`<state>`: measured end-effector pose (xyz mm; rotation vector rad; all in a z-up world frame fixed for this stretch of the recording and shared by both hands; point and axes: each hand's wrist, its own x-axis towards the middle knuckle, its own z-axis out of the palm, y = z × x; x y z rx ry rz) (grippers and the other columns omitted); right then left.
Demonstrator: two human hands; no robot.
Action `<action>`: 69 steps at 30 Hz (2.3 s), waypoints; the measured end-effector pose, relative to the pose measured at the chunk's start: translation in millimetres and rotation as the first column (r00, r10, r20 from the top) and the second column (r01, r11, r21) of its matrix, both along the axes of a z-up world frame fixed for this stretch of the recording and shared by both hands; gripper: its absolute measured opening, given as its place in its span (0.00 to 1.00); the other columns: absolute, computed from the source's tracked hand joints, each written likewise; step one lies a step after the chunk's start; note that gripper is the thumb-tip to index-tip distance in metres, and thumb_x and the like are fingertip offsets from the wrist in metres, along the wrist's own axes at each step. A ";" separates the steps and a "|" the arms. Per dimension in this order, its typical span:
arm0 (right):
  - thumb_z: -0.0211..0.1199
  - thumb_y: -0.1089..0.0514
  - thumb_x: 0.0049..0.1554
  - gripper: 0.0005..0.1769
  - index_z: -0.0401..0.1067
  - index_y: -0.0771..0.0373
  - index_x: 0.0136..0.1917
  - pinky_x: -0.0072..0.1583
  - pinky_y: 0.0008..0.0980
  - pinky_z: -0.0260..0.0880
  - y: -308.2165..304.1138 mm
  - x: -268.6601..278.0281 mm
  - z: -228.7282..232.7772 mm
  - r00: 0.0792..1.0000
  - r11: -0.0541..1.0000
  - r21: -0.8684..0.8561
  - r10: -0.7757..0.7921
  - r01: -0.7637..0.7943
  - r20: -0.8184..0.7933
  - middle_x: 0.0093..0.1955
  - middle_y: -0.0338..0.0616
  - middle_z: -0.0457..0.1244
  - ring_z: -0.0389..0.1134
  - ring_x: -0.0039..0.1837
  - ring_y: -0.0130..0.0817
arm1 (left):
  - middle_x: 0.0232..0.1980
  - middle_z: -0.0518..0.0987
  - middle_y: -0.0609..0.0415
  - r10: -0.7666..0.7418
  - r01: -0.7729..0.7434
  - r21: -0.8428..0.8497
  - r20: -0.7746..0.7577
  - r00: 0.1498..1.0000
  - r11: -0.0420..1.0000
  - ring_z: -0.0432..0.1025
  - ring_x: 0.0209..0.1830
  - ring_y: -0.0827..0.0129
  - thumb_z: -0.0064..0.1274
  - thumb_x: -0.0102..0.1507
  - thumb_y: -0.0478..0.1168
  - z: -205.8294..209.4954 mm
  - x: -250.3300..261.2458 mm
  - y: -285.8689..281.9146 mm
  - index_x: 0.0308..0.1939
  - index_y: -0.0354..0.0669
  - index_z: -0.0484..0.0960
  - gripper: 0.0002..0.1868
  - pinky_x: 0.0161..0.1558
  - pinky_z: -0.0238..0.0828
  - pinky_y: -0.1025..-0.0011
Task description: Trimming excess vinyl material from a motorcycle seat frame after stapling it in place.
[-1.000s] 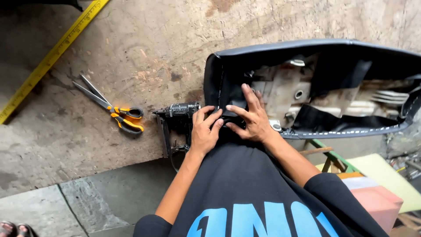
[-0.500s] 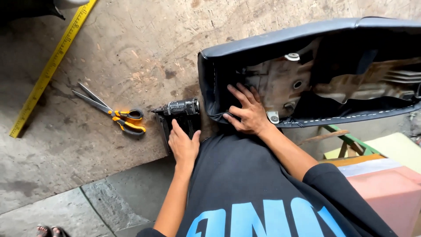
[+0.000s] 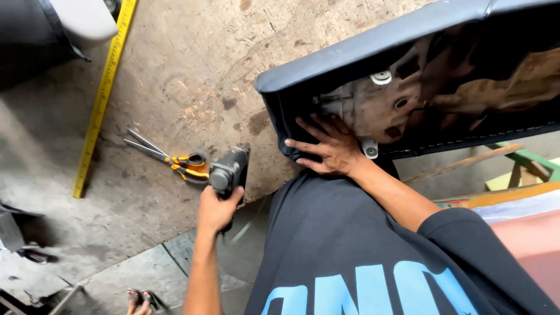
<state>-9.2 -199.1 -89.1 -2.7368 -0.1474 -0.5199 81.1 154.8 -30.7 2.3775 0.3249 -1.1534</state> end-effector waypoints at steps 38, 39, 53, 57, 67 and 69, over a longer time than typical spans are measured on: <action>0.58 0.40 0.62 0.13 0.79 0.41 0.53 0.73 0.35 0.60 21.9 -11.6 -14.5 0.954 0.991 0.031 -0.134 0.131 0.268 0.65 0.22 0.71 0.67 0.71 0.23 | 0.50 0.85 0.35 -0.559 0.650 0.102 -0.423 0.714 0.753 0.77 0.59 0.38 0.50 0.54 0.44 73.7 93.0 -179.9 0.48 0.32 0.87 0.24 0.54 0.75 0.46; 0.58 0.41 0.63 0.13 0.80 0.42 0.53 0.73 0.35 0.60 20.9 -9.5 -12.2 0.950 0.991 0.043 -0.132 0.125 0.282 0.64 0.22 0.71 0.67 0.71 0.23 | 0.49 0.85 0.34 -0.550 0.639 0.104 -0.419 0.723 0.762 0.77 0.58 0.38 0.49 0.54 0.43 73.3 93.6 -182.1 0.47 0.30 0.86 0.24 0.53 0.74 0.46; 0.58 0.39 0.61 0.14 0.81 0.41 0.53 0.74 0.32 0.60 26.2 -13.3 -22.7 0.945 0.991 0.029 -0.134 0.132 0.300 0.63 0.19 0.71 0.68 0.69 0.19 | 0.48 0.86 0.35 -0.552 0.640 0.070 -0.440 0.708 0.765 0.78 0.57 0.40 0.51 0.54 0.42 67.5 96.0 -180.4 0.46 0.31 0.88 0.22 0.49 0.73 0.47; 0.54 0.36 0.62 0.18 0.80 0.37 0.57 0.75 0.31 0.59 27.6 -16.5 -38.0 0.931 0.993 0.005 -0.115 0.121 0.348 0.64 0.13 0.70 0.67 0.70 0.15 | 0.49 0.86 0.34 -0.644 0.744 0.072 -0.452 0.618 0.664 0.77 0.56 0.35 0.51 0.53 0.42 73.0 93.5 -189.8 0.47 0.32 0.87 0.23 0.53 0.75 0.45; 0.57 0.39 0.64 0.14 0.80 0.38 0.55 0.76 0.29 0.57 23.1 -9.7 -27.4 0.914 0.993 0.002 -0.113 0.122 0.390 0.62 0.18 0.71 0.66 0.70 0.17 | 0.51 0.85 0.34 -0.614 0.711 0.096 -0.434 0.659 0.696 0.77 0.58 0.35 0.50 0.54 0.44 66.1 92.6 -182.7 0.48 0.32 0.87 0.24 0.53 0.74 0.42; 0.54 0.34 0.63 0.18 0.80 0.36 0.56 0.75 0.28 0.59 24.0 -14.2 -31.8 0.930 0.990 -0.004 -0.133 0.143 0.341 0.61 0.13 0.70 0.65 0.68 0.12 | 0.52 0.85 0.32 -0.603 0.709 0.068 -0.472 0.643 0.702 0.76 0.60 0.36 0.49 0.55 0.43 74.0 96.3 -189.6 0.47 0.28 0.87 0.24 0.54 0.73 0.43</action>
